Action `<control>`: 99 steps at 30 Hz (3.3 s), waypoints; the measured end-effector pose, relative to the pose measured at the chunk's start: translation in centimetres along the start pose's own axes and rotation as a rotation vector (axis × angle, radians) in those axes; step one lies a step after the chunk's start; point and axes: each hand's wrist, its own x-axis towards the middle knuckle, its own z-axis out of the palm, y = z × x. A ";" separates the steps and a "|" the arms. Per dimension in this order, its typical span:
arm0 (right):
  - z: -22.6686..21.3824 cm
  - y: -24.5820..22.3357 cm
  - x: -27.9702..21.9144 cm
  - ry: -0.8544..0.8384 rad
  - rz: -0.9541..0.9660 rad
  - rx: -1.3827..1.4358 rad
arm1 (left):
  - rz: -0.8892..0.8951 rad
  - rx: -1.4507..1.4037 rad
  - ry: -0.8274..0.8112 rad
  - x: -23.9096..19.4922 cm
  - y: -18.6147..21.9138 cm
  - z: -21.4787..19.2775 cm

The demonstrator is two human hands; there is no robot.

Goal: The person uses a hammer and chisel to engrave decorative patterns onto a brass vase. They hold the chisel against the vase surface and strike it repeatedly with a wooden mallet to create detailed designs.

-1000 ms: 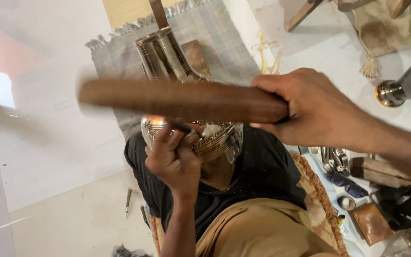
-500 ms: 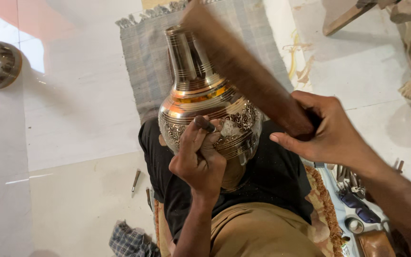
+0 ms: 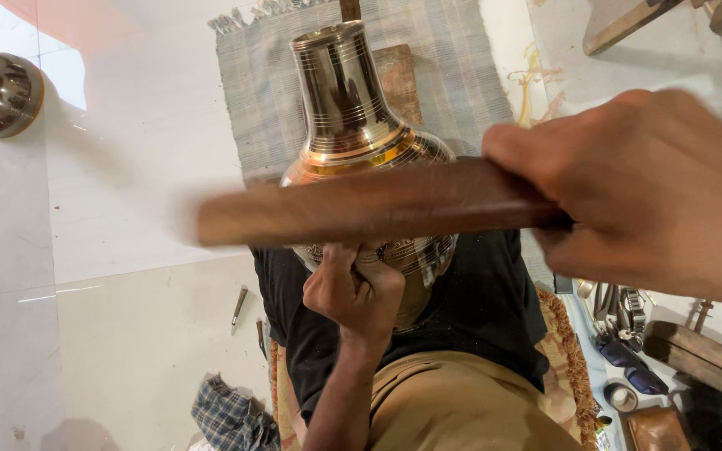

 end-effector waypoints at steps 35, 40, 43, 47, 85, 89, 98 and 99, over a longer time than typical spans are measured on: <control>3.5 0.8 1.9 0.321 -0.058 0.244 | 0.083 0.131 0.024 0.1 0.4 0.4; 1.5 0.6 1.3 0.569 -0.314 0.468 | -0.026 0.038 0.061 -0.4 0.2 0.7; -0.3 -0.1 0.6 0.446 -0.269 0.491 | -0.016 0.069 0.072 -0.7 -0.2 0.7; -1.5 -1.5 0.1 0.217 -0.088 -0.060 | -0.080 0.104 0.059 -1.1 -0.6 0.5; -1.4 -2.4 1.2 0.285 -0.214 0.187 | -0.010 0.045 -0.031 -0.2 -0.8 -0.3; -1.4 -2.0 1.0 0.258 -0.209 0.229 | -0.019 -0.006 -0.049 0.2 -0.5 -0.5; -1.9 -2.8 1.1 0.211 -0.157 0.068 | -0.045 0.053 -0.065 -0.4 -1.0 -0.6; -2.2 -3.0 1.1 0.051 -0.052 -0.066 | -0.025 0.056 -0.062 -0.3 -1.1 -0.5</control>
